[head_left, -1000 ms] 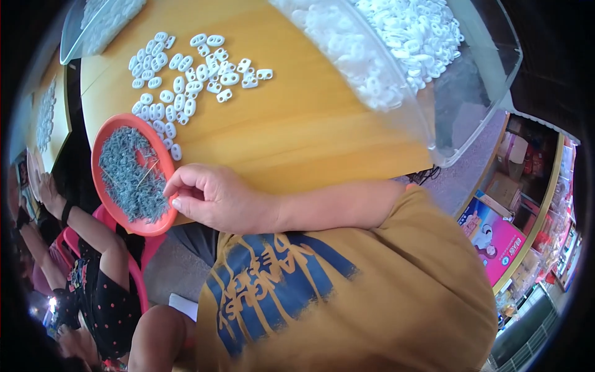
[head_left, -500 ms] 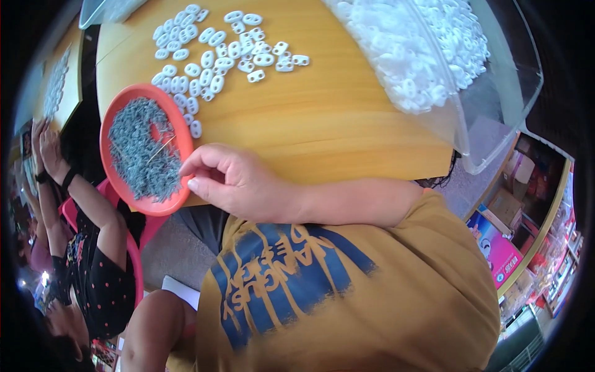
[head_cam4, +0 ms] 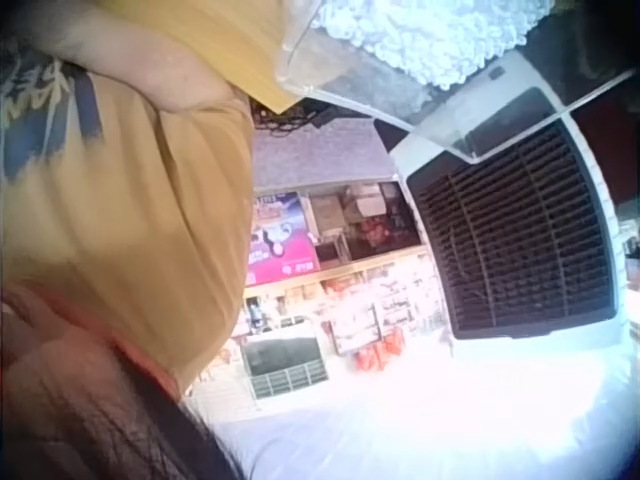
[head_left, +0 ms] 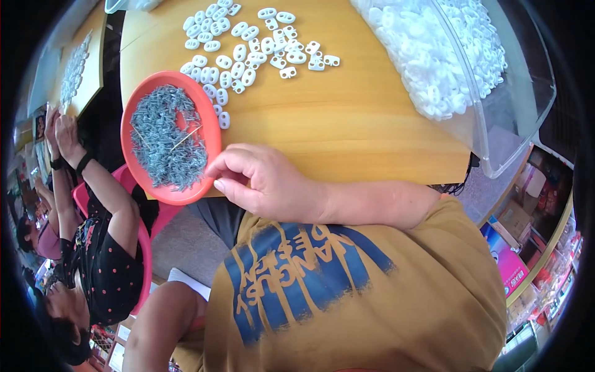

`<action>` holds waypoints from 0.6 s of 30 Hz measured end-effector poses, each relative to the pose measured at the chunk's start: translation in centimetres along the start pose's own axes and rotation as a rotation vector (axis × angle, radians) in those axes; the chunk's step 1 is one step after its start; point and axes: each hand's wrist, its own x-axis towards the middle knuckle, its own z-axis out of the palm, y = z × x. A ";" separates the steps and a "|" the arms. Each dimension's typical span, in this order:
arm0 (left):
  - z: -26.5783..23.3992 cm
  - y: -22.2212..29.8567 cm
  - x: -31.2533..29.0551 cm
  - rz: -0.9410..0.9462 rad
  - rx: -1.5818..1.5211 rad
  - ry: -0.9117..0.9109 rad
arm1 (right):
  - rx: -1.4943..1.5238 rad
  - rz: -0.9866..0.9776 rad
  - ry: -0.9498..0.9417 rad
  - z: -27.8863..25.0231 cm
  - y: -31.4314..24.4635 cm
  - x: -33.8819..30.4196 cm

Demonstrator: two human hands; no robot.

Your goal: Assembling small white plastic components by manually inserting metal pins into them.

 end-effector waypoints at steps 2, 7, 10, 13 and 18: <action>-0.6 -3.2 -3.0 -0.119 0.397 0.211 | -0.143 -0.139 -0.063 0.8 0.4 0.2; 0.3 -17.2 -1.8 -0.441 1.364 0.700 | -0.119 -0.293 -0.037 0.8 0.2 0.0; 0.9 -20.7 -4.9 -0.799 1.647 0.367 | -0.118 -0.283 -0.026 0.9 0.6 0.0; 1.6 -21.4 -7.2 -0.848 1.638 0.403 | -0.152 -0.219 -0.040 1.1 0.2 0.0; 0.9 -22.1 -7.2 -0.868 1.782 0.242 | -0.205 -0.304 0.020 0.6 -0.3 0.7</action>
